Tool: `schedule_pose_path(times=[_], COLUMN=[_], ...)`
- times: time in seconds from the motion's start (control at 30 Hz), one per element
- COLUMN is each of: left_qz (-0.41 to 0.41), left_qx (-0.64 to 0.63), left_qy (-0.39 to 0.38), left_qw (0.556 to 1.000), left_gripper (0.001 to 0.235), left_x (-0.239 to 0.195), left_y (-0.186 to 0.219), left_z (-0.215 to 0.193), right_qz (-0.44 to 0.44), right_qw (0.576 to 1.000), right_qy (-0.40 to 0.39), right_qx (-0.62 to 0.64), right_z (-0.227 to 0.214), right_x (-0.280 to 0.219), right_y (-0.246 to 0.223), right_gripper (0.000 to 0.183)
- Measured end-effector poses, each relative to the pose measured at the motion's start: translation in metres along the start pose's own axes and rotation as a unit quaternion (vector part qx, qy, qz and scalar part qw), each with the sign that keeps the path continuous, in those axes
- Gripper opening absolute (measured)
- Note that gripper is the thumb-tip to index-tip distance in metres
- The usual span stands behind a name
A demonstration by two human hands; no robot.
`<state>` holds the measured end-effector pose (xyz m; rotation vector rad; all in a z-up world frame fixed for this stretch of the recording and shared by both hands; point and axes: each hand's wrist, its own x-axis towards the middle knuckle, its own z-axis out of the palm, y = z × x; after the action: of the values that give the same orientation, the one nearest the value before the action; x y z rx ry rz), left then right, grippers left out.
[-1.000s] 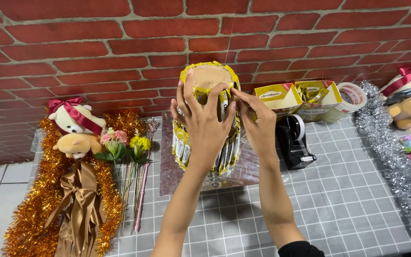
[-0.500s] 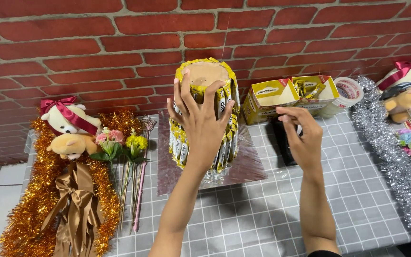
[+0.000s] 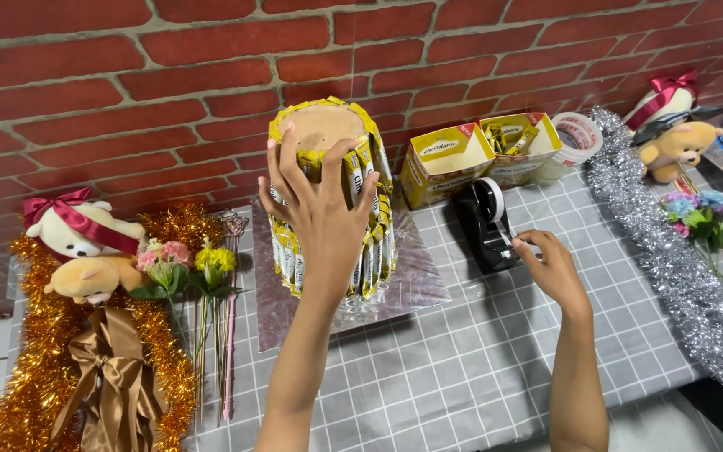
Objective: The person is taping individual chocolate bars vertically around a cylindrical cardboard base to create a decorative chocolate gift.
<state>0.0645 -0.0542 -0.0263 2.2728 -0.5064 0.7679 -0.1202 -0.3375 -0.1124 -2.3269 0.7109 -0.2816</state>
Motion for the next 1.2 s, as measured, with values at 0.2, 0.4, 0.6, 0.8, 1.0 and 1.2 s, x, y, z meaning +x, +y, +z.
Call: schedule_pose_path(times=[0.2,0.4,0.6,0.8,1.0,1.2], left_qz=[0.004,0.004,0.013,0.012,0.010,-0.015], left_qx=[-0.004,-0.005,-0.006,-0.005,-0.015,0.023], left_qy=[-0.006,-0.012,-0.003,0.000,-0.003,-0.037], left_qw=[1.000,1.000,1.000,1.000,1.000,0.999], left_gripper=[0.038,0.039,0.041,0.042,0.041,0.042], left_x=[0.001,0.001,0.001,0.001,0.001,0.002], left_y=[0.000,0.003,0.001,-0.001,0.000,0.008], left_z=[-0.001,-0.006,-0.002,-0.001,-0.002,-0.015], right_qz=[-0.002,0.025,0.044,0.056,0.052,0.150], right_qw=[0.993,0.968,0.967,0.963,0.958,0.954], right_qy=[0.018,0.037,0.032,0.029,0.003,-0.087], right_qx=[0.118,0.246,0.249,0.263,0.282,0.245], right_z=[0.007,0.016,0.016,0.015,0.013,0.008], right_x=[0.010,0.008,-0.005,-0.011,-0.010,0.002], right_y=[0.027,0.046,0.055,0.053,0.063,0.074], right_gripper=[0.013,0.024,0.025,0.026,0.028,0.027])
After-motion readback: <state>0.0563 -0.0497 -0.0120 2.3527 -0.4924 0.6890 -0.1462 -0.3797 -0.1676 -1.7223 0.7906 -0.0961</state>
